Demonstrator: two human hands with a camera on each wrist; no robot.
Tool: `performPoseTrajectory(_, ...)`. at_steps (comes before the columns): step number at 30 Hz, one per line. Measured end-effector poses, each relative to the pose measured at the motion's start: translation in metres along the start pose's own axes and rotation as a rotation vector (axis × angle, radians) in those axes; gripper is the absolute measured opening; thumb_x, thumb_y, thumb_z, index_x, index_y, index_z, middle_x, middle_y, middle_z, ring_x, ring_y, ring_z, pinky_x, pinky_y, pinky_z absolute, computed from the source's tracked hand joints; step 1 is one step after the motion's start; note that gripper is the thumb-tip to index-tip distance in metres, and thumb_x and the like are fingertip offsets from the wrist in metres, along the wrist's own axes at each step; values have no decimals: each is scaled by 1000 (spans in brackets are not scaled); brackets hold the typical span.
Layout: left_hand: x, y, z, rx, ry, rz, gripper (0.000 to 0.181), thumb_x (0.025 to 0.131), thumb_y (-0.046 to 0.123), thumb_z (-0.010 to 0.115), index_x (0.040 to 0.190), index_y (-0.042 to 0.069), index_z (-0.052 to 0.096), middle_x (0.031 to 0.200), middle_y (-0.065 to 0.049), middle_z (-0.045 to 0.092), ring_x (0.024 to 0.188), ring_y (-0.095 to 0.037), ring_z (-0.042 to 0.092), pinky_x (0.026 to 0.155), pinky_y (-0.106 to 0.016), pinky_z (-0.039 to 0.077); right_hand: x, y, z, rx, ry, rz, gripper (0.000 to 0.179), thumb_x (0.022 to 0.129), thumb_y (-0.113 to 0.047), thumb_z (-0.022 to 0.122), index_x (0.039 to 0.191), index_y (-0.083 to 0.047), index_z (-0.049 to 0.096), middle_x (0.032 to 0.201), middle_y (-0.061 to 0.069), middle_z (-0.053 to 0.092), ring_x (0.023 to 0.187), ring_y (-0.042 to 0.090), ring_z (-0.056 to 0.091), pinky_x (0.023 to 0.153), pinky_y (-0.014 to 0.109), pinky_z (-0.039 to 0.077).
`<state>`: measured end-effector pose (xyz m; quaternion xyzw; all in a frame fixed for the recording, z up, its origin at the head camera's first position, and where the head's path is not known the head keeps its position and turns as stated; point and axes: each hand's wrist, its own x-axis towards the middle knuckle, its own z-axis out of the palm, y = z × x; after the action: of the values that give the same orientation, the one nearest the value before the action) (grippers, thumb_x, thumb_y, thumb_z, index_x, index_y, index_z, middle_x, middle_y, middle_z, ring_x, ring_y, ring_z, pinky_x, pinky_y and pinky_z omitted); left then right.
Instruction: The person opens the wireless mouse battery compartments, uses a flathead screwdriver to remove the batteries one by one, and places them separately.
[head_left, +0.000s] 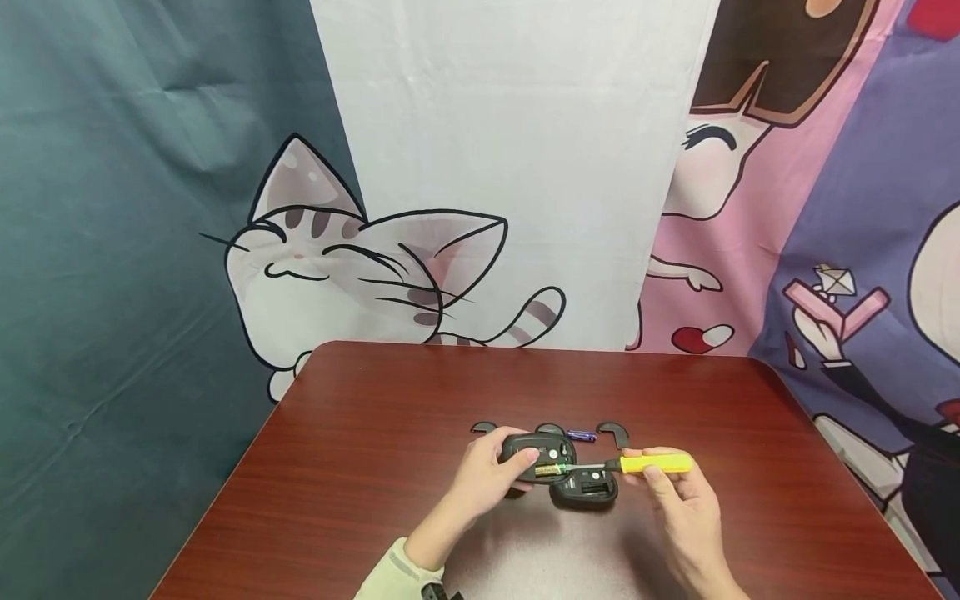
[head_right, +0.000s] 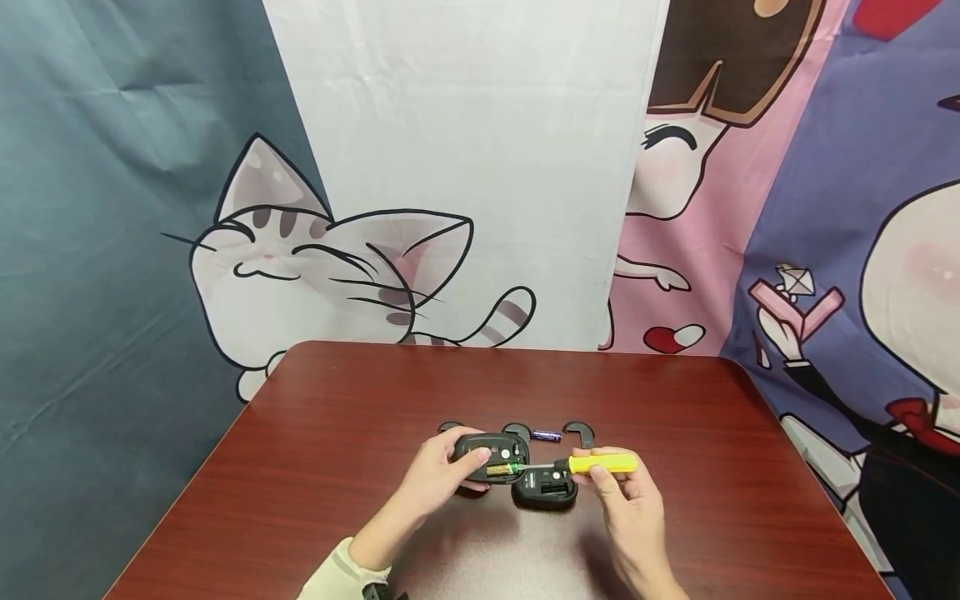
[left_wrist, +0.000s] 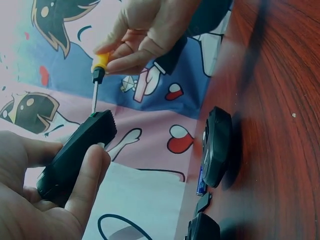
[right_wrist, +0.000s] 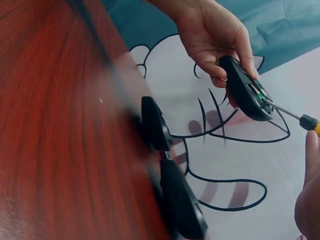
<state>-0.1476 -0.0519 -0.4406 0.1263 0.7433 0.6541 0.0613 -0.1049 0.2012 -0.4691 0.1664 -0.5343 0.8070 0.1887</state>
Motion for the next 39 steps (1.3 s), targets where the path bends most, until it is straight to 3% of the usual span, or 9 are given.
performPoseTrajectory(4,0,-1,0,-9,-2,2,35,97,16,69,125,-4,62,102,-22,71,70,-38,74,62,-39,64,0,5,-3,68,12,58,29,103,12,40,116,-3,61,111,8,75,101,15,73,87,29,60)
performPoseTrajectory(8,0,-1,0,-8,-6,-1,35,97,18,70,124,-2,63,102,-21,71,70,-37,74,64,-45,64,0,9,-5,131,9,99,32,104,10,38,116,-7,62,111,8,75,100,16,73,90,31,58)
performPoseTrajectory(15,1,-2,-1,-6,-13,1,35,98,17,69,125,-4,62,102,-21,71,71,-40,74,64,-43,64,0,15,-6,403,-20,130,35,105,11,30,119,0,60,115,17,72,105,23,72,98,35,53)
performPoseTrajectory(21,1,-5,-1,-26,-13,-13,37,98,16,68,126,-7,60,102,-22,71,72,-38,74,66,-41,64,-1,19,-6,481,-47,124,35,105,11,28,121,2,58,117,18,71,109,23,70,99,34,53)
performPoseTrajectory(25,1,-5,0,-69,-6,-35,38,98,15,68,127,-8,60,102,-22,71,73,-41,74,65,-38,64,0,17,-4,477,-41,136,34,106,11,29,120,2,58,116,18,71,109,23,70,98,34,53)
performPoseTrajectory(34,4,-9,1,-198,-2,-95,38,98,16,68,125,-9,60,100,-18,72,75,-48,72,68,-45,64,8,9,-3,351,21,114,29,104,12,36,118,4,61,110,15,73,101,21,73,89,33,59)
performPoseTrajectory(39,5,-8,0,-210,-16,-102,38,97,16,68,124,-9,60,99,-17,73,72,-40,74,71,-50,63,12,3,-3,284,77,146,27,101,14,44,115,3,64,104,10,73,94,18,74,85,32,60)
